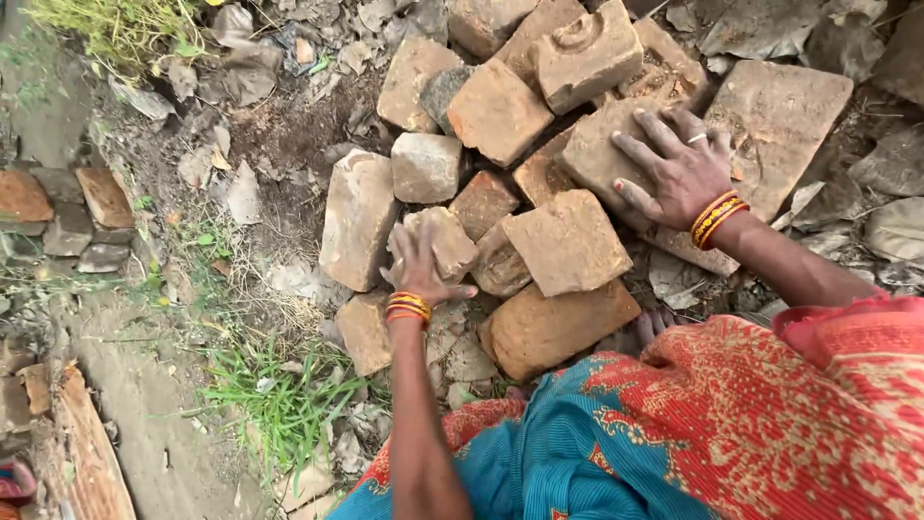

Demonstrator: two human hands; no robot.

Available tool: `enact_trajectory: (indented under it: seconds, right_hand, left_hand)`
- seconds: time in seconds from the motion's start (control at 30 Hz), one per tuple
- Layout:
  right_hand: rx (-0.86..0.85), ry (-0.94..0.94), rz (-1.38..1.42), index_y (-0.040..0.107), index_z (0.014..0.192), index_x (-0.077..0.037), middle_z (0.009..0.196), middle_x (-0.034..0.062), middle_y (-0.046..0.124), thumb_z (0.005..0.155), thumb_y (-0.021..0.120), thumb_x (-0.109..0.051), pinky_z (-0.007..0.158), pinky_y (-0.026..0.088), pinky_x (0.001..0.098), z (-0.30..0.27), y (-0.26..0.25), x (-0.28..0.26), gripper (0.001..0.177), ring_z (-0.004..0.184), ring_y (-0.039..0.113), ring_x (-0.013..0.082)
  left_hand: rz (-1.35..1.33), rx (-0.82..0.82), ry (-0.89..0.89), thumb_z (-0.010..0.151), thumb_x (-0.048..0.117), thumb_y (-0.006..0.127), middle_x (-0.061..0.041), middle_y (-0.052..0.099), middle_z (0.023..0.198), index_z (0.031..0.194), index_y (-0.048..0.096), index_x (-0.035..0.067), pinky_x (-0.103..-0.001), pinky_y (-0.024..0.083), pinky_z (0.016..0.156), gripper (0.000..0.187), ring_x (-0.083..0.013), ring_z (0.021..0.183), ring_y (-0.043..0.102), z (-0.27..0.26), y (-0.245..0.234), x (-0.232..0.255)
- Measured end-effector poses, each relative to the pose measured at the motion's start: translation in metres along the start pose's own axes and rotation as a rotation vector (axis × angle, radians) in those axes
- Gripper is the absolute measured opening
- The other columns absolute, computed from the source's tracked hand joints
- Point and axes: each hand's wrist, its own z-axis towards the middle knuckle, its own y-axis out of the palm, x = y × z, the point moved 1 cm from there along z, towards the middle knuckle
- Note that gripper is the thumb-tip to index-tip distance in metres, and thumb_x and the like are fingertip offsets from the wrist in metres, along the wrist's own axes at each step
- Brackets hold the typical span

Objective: The person sits on the ground and sorts through a pile of old, weathered bricks. They pick up individual bricks, turn them over, and move them around within the pile.

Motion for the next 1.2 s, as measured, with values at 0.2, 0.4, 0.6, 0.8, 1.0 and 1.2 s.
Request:
enact_trajectory:
  seconds: [0.2,0.4,0.6,0.8,1.0,1.2]
  right_hand:
    - [0.03,-0.005,0.026,0.056,0.154,-0.031,0.165,0.0074,0.047,0.098,0.052,-0.06,0.103,0.037,0.0649,-0.001,-0.001,-0.001,0.063,0.144,0.043,0.036]
    - [0.0,0.005,0.025,0.059,0.151,-0.029,0.162,0.0061,0.05,0.096,0.055,-0.059,0.105,0.036,0.0627,0.002,-0.005,-0.002,0.063,0.144,0.044,0.0345]
    - [0.038,-0.004,0.051,0.059,0.15,-0.027,0.161,0.0072,0.05,0.1,0.054,-0.056,0.109,0.035,0.0611,-0.002,-0.003,0.0,0.058,0.147,0.043,0.0344]
    - [0.001,-0.01,0.021,0.058,0.155,-0.027,0.161,0.0079,0.049,0.098,0.053,-0.056,0.108,0.034,0.0609,-0.001,-0.001,0.002,0.064,0.146,0.042,0.0344]
    - [-0.006,-0.004,0.029,0.056,0.154,-0.027,0.163,0.0083,0.048,0.101,0.052,-0.057,0.109,0.032,0.0618,-0.002,0.001,0.003,0.062,0.148,0.041,0.0352]
    - [-0.008,-0.008,0.071,0.055,0.156,-0.029,0.164,0.008,0.047,0.101,0.051,-0.058,0.108,0.032,0.0635,-0.004,-0.003,0.001,0.063,0.148,0.04,0.0354]
  left_hand:
    - [-0.264,0.167,0.332,0.03,0.055,0.101,-0.039,-0.004,0.164,0.163,0.001,0.03,-0.064,0.019,0.122,0.168,-0.0562,0.152,0.005,0.04,0.039,-0.054]
    - [-0.165,0.179,0.067,0.034,0.052,0.101,-0.028,0.015,0.167,0.162,0.016,0.032,-0.059,0.03,0.118,0.155,-0.0495,0.152,0.022,0.014,0.027,-0.023]
    - [-0.208,0.431,0.175,0.033,0.048,0.1,-0.026,0.036,0.16,0.16,0.02,0.021,-0.061,0.029,0.123,0.152,-0.0484,0.147,0.035,0.007,0.019,-0.007]
    - [-0.2,0.352,0.097,0.033,0.061,0.095,-0.027,0.027,0.163,0.161,0.019,0.027,-0.059,0.039,0.111,0.153,-0.0472,0.146,0.035,0.004,-0.023,0.045]
    - [-0.348,0.477,0.452,0.05,0.077,0.085,-0.031,0.02,0.168,0.164,0.017,0.022,-0.062,0.031,0.118,0.144,-0.0501,0.153,0.027,0.019,-0.03,0.046]
    - [-0.25,0.233,0.448,0.078,0.069,0.081,-0.022,0.024,0.171,0.169,0.015,0.02,-0.057,0.033,0.122,0.122,-0.0426,0.157,0.031,0.033,-0.026,-0.035]
